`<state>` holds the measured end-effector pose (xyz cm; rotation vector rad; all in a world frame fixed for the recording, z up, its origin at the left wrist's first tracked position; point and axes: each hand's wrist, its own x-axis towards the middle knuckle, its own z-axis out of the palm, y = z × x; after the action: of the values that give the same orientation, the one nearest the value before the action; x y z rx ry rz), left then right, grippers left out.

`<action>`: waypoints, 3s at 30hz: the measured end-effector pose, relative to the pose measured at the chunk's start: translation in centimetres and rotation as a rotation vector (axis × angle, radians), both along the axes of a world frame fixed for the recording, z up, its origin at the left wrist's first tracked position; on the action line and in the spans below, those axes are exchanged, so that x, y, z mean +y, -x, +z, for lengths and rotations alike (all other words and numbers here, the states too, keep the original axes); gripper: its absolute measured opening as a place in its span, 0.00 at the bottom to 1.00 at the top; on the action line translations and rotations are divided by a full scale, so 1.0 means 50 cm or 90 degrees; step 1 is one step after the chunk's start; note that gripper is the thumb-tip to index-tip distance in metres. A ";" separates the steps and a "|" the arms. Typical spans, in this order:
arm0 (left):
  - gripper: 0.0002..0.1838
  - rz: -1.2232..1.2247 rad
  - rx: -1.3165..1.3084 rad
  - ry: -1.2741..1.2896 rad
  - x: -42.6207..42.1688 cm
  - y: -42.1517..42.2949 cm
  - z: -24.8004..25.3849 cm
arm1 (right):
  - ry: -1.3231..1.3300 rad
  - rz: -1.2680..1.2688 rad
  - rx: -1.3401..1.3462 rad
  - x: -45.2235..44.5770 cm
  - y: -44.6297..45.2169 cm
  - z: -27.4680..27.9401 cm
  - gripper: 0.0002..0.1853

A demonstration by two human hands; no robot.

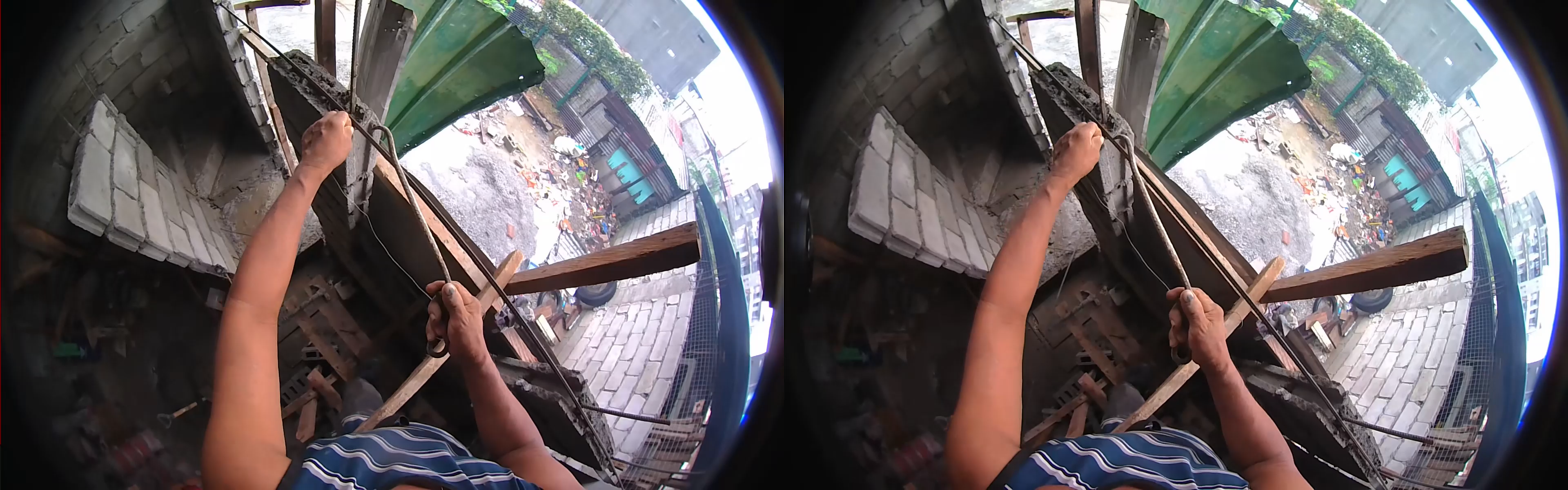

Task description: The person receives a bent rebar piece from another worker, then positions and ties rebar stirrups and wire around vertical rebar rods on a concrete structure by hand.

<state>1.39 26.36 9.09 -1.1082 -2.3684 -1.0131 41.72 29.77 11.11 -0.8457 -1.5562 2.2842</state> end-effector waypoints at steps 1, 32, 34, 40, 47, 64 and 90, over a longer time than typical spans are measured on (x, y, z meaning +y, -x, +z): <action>0.09 0.001 0.000 -0.001 0.000 0.001 0.006 | 0.005 0.002 0.004 0.002 0.002 -0.001 0.20; 0.04 0.051 0.026 0.081 -0.023 0.018 0.035 | 0.023 0.008 -0.046 0.072 0.184 0.068 0.19; 0.05 0.070 -0.003 0.091 -0.016 0.019 0.031 | 0.031 0.010 -0.042 0.070 0.185 0.065 0.19; 0.07 0.068 -0.046 0.106 -0.008 0.030 0.033 | 0.048 0.011 -0.016 0.061 0.200 0.059 0.19; 0.07 -0.048 0.101 0.125 -0.023 0.057 0.021 | 0.037 0.008 -0.017 0.042 0.210 0.070 0.19; 0.11 0.064 -0.128 0.098 -0.006 0.042 0.020 | 0.046 -0.010 0.003 0.050 0.201 0.054 0.20; 0.10 -0.052 -0.177 0.058 -0.023 0.095 0.039 | 0.065 -0.014 0.082 0.169 0.530 0.086 0.05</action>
<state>-3.35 25.22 11.02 -1.1722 -2.6280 -1.1643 15.20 38.21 15.42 -0.7190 -1.3804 2.3687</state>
